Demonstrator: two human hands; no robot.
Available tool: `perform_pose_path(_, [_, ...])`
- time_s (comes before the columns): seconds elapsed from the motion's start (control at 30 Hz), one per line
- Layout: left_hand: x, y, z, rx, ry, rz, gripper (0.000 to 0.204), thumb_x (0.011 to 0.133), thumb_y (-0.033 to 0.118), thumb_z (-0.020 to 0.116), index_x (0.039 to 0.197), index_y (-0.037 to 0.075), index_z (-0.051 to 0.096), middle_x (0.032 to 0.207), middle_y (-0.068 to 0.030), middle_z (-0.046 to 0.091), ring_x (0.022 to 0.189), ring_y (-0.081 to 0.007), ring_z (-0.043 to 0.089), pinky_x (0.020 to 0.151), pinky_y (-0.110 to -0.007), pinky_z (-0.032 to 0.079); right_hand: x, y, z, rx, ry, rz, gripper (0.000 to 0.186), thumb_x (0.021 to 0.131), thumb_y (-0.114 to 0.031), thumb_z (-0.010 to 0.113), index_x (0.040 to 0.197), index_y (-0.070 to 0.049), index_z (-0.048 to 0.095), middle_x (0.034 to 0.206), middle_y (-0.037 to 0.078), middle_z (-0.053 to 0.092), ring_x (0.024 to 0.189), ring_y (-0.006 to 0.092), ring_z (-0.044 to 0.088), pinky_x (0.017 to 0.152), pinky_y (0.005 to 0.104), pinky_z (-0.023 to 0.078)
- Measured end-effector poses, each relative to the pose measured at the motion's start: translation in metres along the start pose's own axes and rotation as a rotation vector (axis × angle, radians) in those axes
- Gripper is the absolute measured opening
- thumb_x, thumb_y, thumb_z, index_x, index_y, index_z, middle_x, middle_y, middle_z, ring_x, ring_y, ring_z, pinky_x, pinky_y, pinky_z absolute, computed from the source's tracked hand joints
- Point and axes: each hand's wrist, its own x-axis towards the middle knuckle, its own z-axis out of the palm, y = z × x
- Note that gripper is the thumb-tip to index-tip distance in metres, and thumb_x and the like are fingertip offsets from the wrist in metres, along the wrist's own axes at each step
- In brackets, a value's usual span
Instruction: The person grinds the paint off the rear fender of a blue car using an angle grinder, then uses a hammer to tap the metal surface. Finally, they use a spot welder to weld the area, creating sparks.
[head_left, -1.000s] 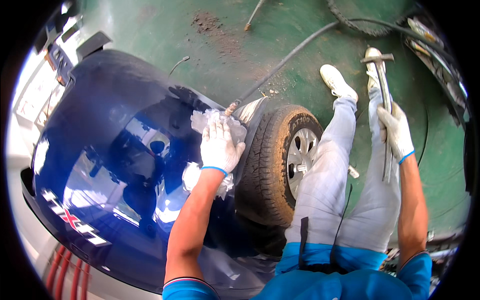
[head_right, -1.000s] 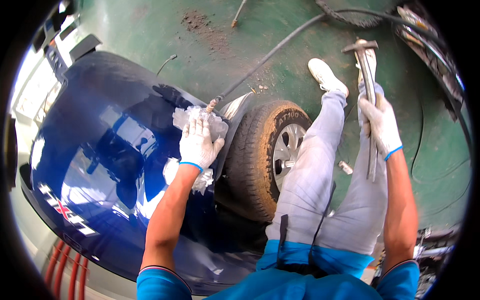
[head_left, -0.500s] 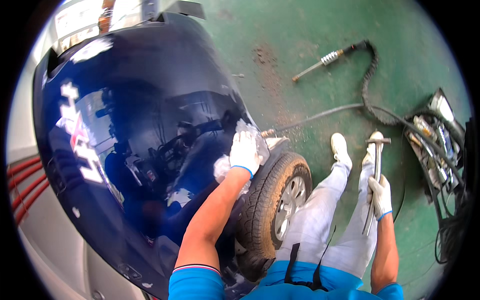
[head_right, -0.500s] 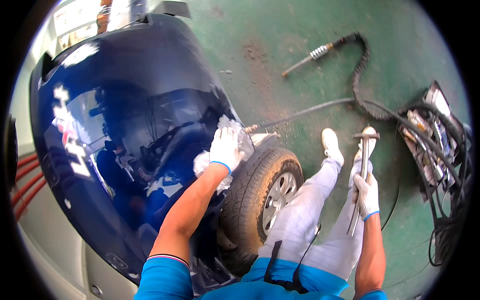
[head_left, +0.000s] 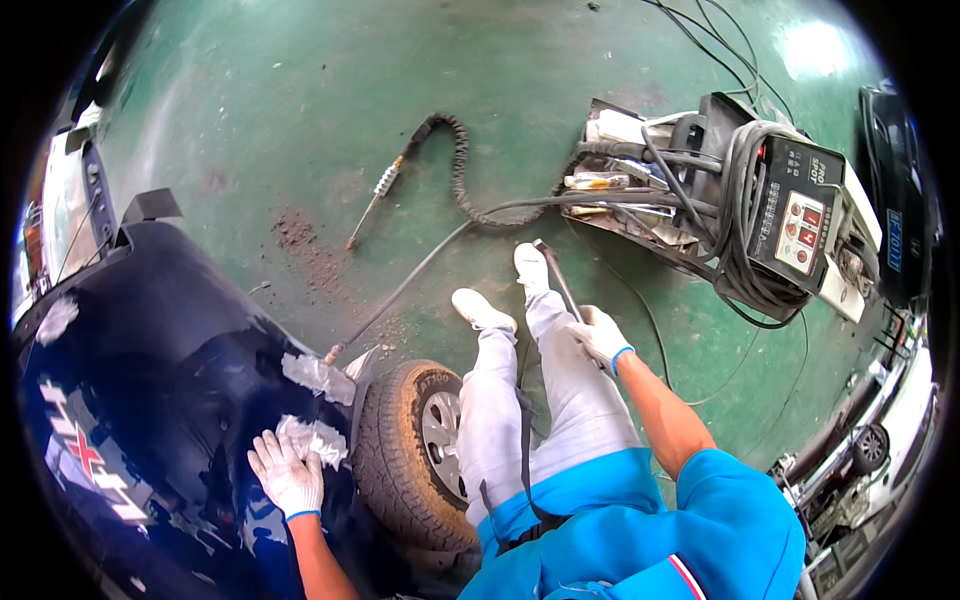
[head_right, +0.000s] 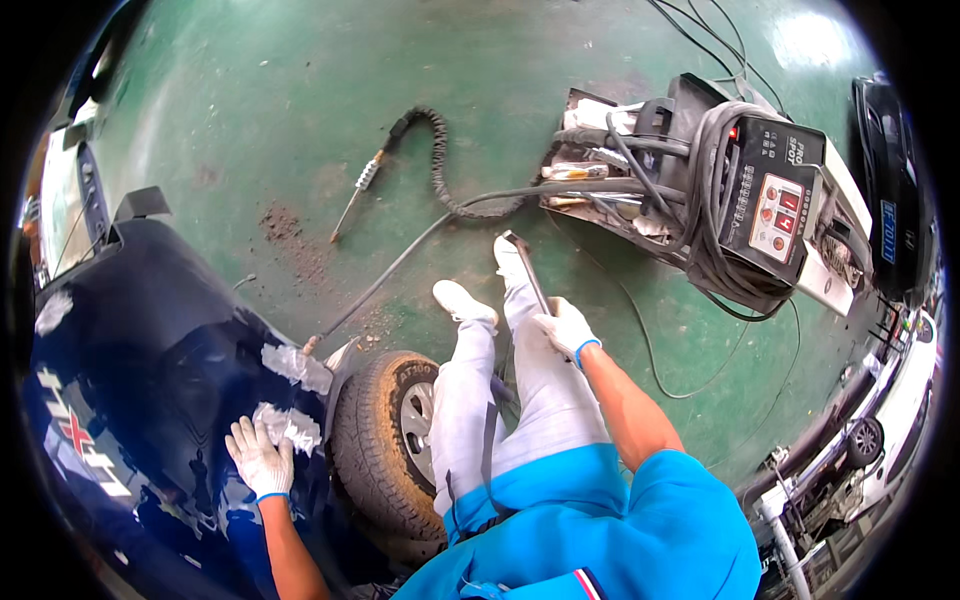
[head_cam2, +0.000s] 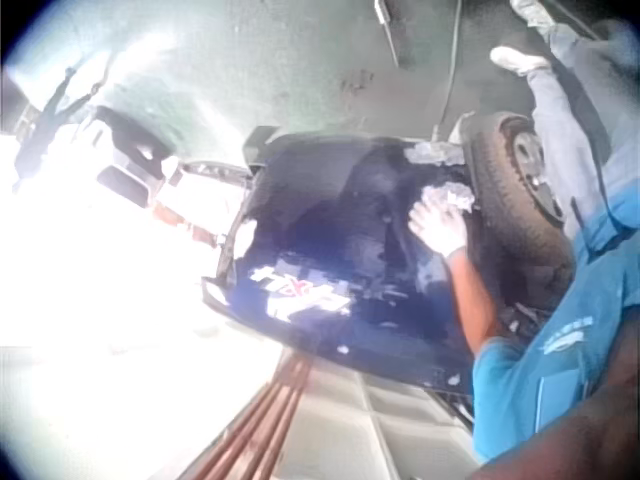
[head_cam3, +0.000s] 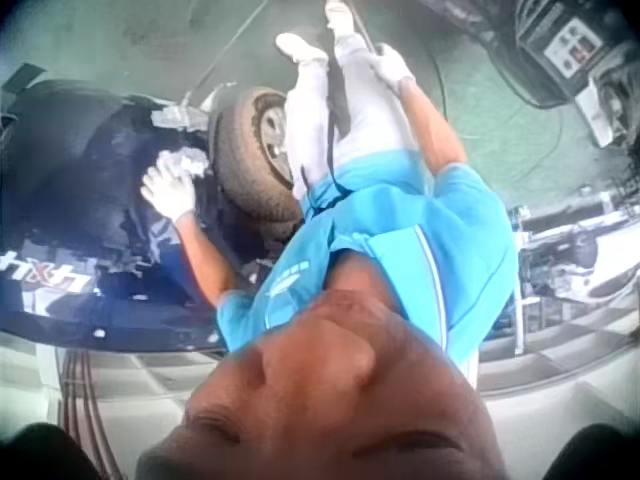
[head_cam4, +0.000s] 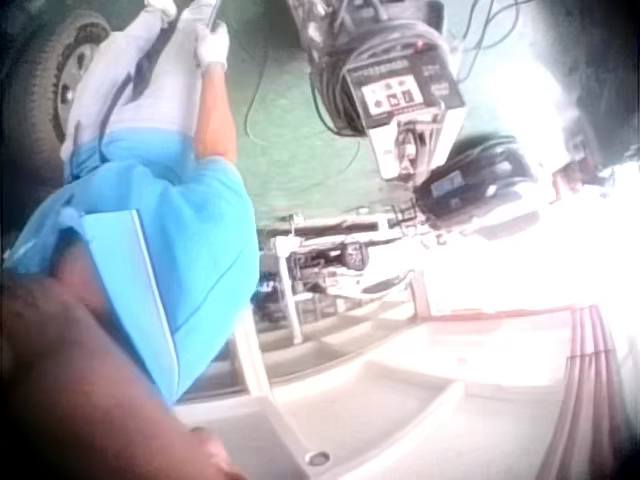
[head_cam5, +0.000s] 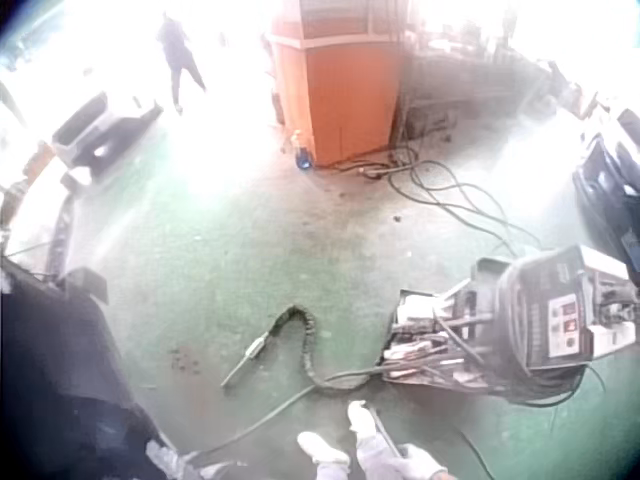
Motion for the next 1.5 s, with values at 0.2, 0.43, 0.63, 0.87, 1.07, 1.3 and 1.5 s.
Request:
perform_pose_path(0.2, [0.039,0.076,0.033,-0.673,-0.233,-0.106,0.062,0.092,0.035,0.071,0.141,-0.002,0.059,0.142,-0.0206,0.062,0.137,-0.0376,0.053,0.120,-0.045,0.036,0.090,0.062,-0.031,-0.715,0.185,0.182,0.045,0.087,-0.028,0.066,0.121,0.000,0.072,0.121,0.027,0.071,0.116,0.0418,0.069,0.098,0.0479,0.056])
perform_pose_path(0.43, [0.106,0.247,0.091,-1.109,-0.503,-0.038,0.063,0.097,0.037,0.067,0.144,-0.003,0.058,0.144,-0.0212,0.062,0.136,-0.0320,0.059,0.118,-0.038,0.041,0.231,0.090,-0.016,-1.115,0.151,0.040,0.033,0.090,-0.024,0.060,0.116,-0.004,0.067,0.111,0.022,0.075,0.106,0.0409,0.072,0.092,0.0521,0.058])
perform_pose_path(0.63, [0.175,0.360,0.137,-1.315,-0.469,0.134,0.053,0.098,0.042,0.059,0.141,0.010,0.061,0.136,-0.0205,0.066,0.128,-0.0371,0.062,0.109,-0.044,0.047,0.299,0.093,-0.037,-1.506,0.071,0.070,0.027,0.095,-0.019,0.055,0.113,-0.006,0.070,0.109,0.024,0.075,0.107,0.0396,0.073,0.092,0.0511,0.057])
perform_pose_path(0.87, [0.245,0.371,0.148,-1.429,-0.222,0.180,0.050,0.098,0.039,0.060,0.133,0.003,0.058,0.119,-0.0206,0.068,0.113,-0.0365,0.067,0.099,-0.049,0.050,0.439,-0.117,0.040,-1.053,0.037,-1.176,0.030,0.095,-0.021,0.065,0.121,-0.008,0.071,0.120,0.019,0.072,0.109,0.0349,0.070,0.093,0.0413,0.057])
perform_pose_path(1.07, [0.297,0.356,0.168,-1.174,-0.129,0.289,0.054,0.093,0.035,0.064,0.130,-0.003,0.059,0.105,-0.0169,0.063,0.102,-0.0329,0.064,0.091,-0.046,0.050,0.680,-0.384,0.046,-1.538,0.584,-1.096,0.060,0.109,-0.048,0.045,0.149,-0.003,0.052,0.145,0.024,0.058,0.132,0.0365,0.058,0.107,0.0437,0.048])
perform_pose_path(1.3, [0.245,0.289,0.183,-0.965,0.507,-0.127,0.061,0.084,0.028,0.074,0.137,0.001,0.062,0.134,-0.0208,0.066,0.131,-0.0409,0.060,0.118,-0.055,0.041,0.672,-0.384,0.206,-0.798,-0.360,-0.305,0.023,0.096,-0.030,0.072,0.096,-0.007,0.069,0.073,0.001,0.064,0.057,0.0141,0.060,0.052,0.0316,0.048])
perform_pose_path(1.5, [0.121,0.164,0.157,0.258,0.160,-0.709,0.101,0.079,0.036,0.086,0.162,0.005,0.037,0.167,-0.0207,0.037,0.157,-0.0391,0.030,0.130,-0.054,0.017,0.677,-0.390,0.161,-0.877,-0.350,-0.171,0.026,0.086,-0.020,0.084,0.072,-0.014,0.064,0.059,-0.001,0.055,0.045,0.0136,0.049,0.041,0.0292,0.034])
